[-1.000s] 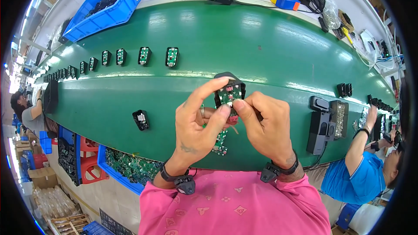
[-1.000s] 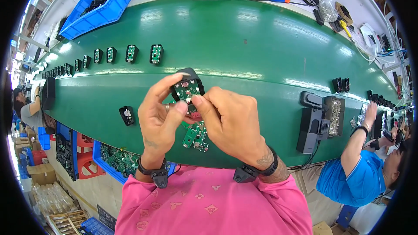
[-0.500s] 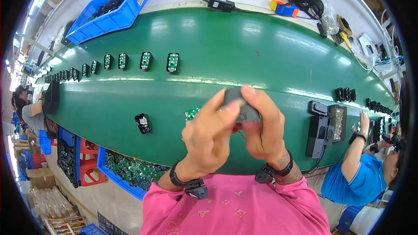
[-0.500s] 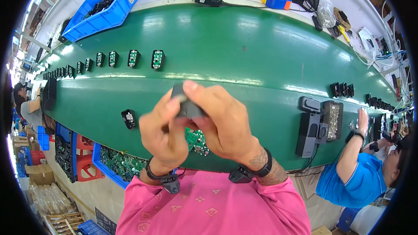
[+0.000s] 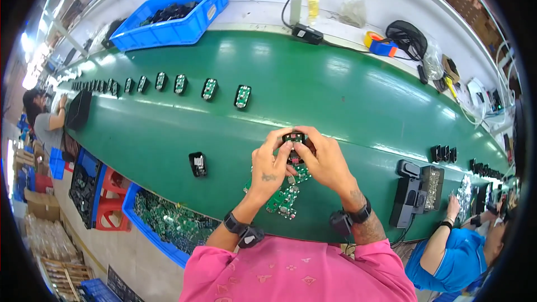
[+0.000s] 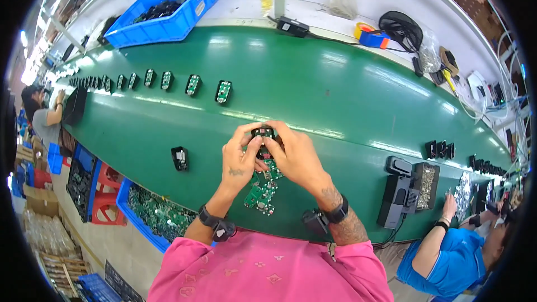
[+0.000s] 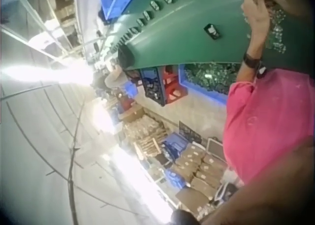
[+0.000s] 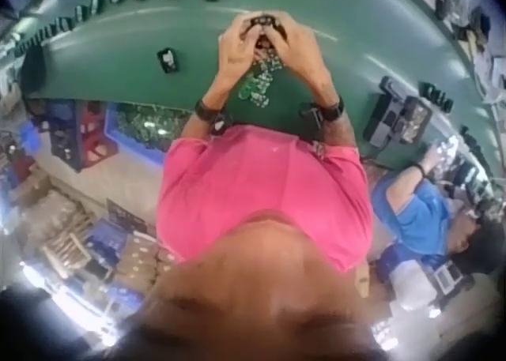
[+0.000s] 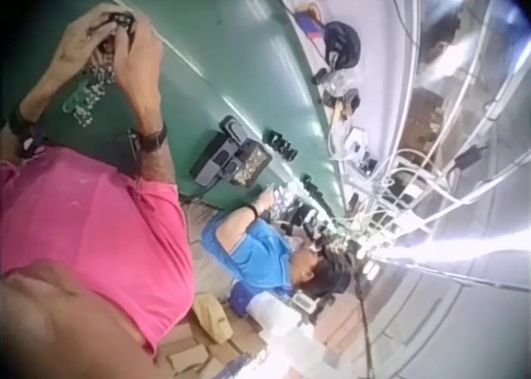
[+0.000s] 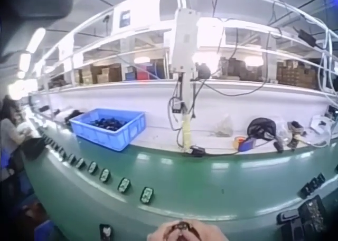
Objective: Assembling small electronic devices by placing PCBs into plastic housings on an assembly line.
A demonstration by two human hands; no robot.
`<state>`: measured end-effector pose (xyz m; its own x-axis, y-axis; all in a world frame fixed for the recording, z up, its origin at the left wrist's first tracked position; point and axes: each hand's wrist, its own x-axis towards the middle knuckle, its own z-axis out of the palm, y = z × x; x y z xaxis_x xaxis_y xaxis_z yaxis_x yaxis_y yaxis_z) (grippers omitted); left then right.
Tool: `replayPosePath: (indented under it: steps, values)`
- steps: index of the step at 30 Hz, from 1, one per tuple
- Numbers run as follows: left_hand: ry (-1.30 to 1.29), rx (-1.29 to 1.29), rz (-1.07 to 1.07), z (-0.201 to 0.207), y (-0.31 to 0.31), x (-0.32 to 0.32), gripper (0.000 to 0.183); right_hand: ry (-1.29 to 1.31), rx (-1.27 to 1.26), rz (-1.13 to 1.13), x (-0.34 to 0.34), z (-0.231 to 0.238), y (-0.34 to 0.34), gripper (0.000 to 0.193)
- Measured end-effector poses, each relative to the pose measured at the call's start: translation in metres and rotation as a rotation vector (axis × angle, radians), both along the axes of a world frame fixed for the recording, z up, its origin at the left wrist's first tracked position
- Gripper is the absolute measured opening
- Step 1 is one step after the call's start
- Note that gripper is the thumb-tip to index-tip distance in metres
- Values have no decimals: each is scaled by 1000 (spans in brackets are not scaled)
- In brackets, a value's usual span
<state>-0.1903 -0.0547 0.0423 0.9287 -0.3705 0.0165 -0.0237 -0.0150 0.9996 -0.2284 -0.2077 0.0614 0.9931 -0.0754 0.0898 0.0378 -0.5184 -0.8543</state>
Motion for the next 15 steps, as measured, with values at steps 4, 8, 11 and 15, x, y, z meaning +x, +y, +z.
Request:
replayPosePath:
  steps: [4,8,11,15]
  values:
    - [-70,101,177,-17,20,-3,36,46,217,-74,36,-43,4,30]
    - [-375,371,414,-36,78,-18,39,141,178,-134,105,-86,-2,34]
    - [-378,712,636,-39,116,-29,51,-38,-71,-152,145,-122,-7,37]
    - [-491,906,668,-42,168,-18,85,-60,-197,-174,154,-133,-14,39]
